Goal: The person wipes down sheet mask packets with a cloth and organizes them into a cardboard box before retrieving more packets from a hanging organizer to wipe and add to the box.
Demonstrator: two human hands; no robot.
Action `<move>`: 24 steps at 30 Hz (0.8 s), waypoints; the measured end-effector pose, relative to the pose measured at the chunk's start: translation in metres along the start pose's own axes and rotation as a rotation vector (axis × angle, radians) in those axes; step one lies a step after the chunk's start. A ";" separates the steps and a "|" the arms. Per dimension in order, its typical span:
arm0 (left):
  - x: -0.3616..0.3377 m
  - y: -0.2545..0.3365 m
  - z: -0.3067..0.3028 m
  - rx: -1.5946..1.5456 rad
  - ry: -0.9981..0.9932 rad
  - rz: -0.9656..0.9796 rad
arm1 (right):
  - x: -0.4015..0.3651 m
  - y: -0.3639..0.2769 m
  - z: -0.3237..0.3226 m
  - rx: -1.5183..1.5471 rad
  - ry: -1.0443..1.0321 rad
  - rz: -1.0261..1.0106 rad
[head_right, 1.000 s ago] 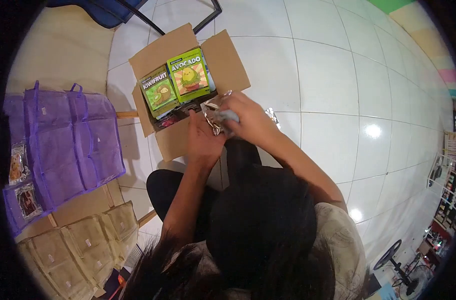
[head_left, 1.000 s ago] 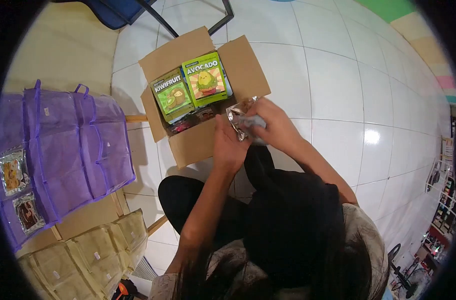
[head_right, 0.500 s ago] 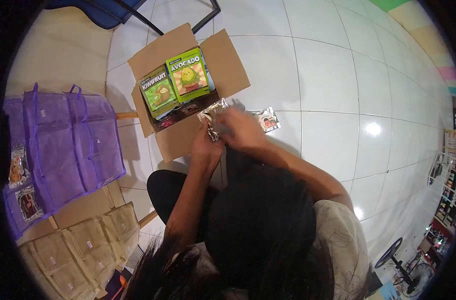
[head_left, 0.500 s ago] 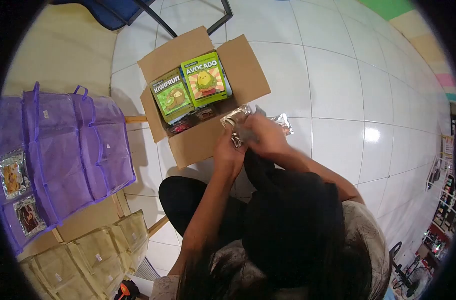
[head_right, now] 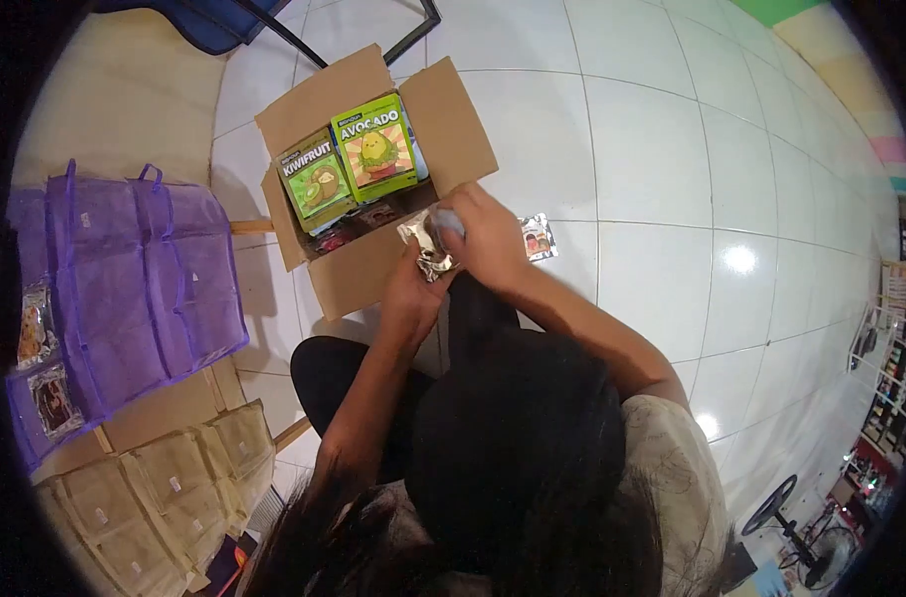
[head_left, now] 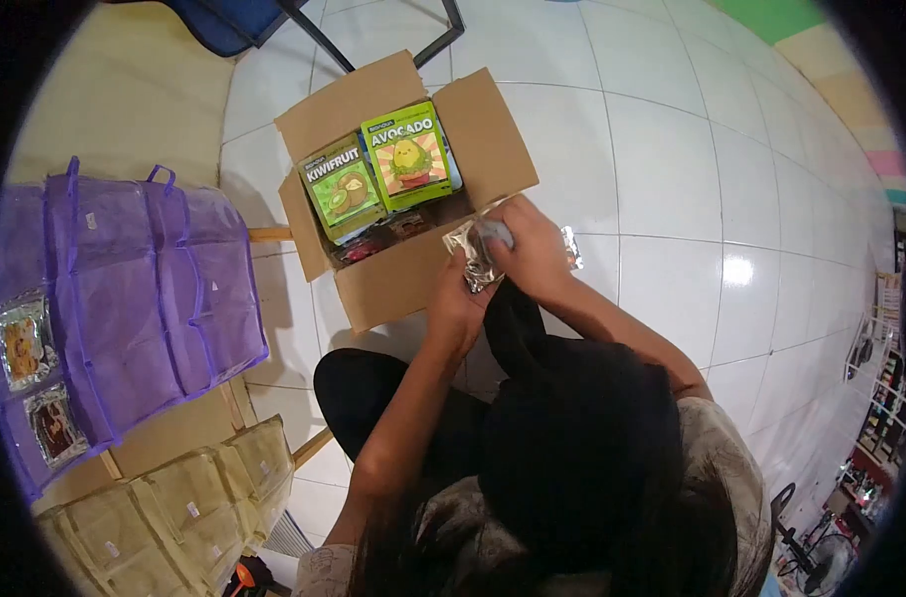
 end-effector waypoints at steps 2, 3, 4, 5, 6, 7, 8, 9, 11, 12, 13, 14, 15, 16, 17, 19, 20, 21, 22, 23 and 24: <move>-0.001 0.005 0.000 0.012 0.003 -0.004 | -0.011 -0.020 0.008 0.023 -0.046 -0.231; -0.001 0.008 -0.002 0.008 -0.013 -0.003 | -0.016 -0.029 0.008 0.034 -0.059 -0.316; -0.003 0.011 -0.003 0.003 -0.030 -0.005 | -0.013 -0.021 0.008 0.006 -0.065 -0.243; -0.002 0.011 -0.007 0.005 0.007 -0.021 | -0.010 -0.011 0.006 -0.024 -0.073 -0.171; -0.002 0.014 -0.006 0.003 0.043 -0.035 | -0.008 -0.002 0.004 -0.057 -0.084 -0.104; 0.000 0.017 -0.006 0.000 0.076 -0.042 | -0.009 0.000 0.001 -0.039 -0.081 -0.101; 0.001 0.021 -0.005 0.034 0.044 -0.029 | -0.014 -0.009 0.003 -0.029 -0.102 -0.181; 0.002 0.025 -0.004 0.073 0.014 -0.020 | -0.021 -0.020 0.006 -0.017 -0.121 -0.256; 0.001 0.031 -0.004 0.153 -0.039 -0.034 | -0.028 -0.028 0.007 -0.017 -0.155 -0.326; 0.000 0.034 -0.004 0.193 -0.061 -0.054 | -0.027 -0.027 0.008 -0.031 -0.180 -0.319; -0.001 0.037 -0.004 0.232 -0.083 -0.074 | -0.026 -0.026 0.009 -0.047 -0.206 -0.313; -0.001 0.040 -0.004 0.216 -0.118 -0.091 | -0.025 -0.025 0.010 -0.062 -0.232 -0.305; -0.001 0.043 -0.003 0.200 -0.155 -0.107 | -0.025 -0.028 0.009 -0.082 -0.241 -0.324; -0.001 0.045 -0.003 0.185 -0.192 -0.126 | -0.024 -0.032 0.007 -0.101 -0.249 -0.340; -0.002 0.046 -0.002 0.193 -0.217 -0.134 | -0.025 -0.035 0.008 -0.119 -0.255 -0.355; -0.005 0.054 0.001 0.240 -0.243 -0.121 | -0.024 -0.033 0.010 -0.020 -0.244 -0.299; -0.007 0.057 0.002 0.263 -0.255 -0.112 | -0.023 -0.031 0.011 0.029 -0.240 -0.274; -0.007 0.057 -0.001 0.320 -0.220 -0.118 | -0.023 -0.027 0.012 0.040 -0.228 -0.251; -0.007 0.058 -0.003 0.376 -0.186 -0.122 | -0.023 -0.022 0.013 0.049 -0.216 -0.232; -0.007 0.059 -0.006 0.432 -0.152 -0.126 | -0.023 -0.019 0.013 0.058 -0.204 -0.211; -0.002 0.056 -0.021 0.478 -0.084 -0.114 | -0.019 -0.009 0.010 0.224 -0.172 -0.022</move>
Point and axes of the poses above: each hand's wrist, its own x-axis towards the middle knuckle, its own z-axis out of the palm, y = z × x, the point moved 8 cm from there along x, towards the middle knuckle, and after that the axes turned 5 degrees about x, right-handed, at the moved point
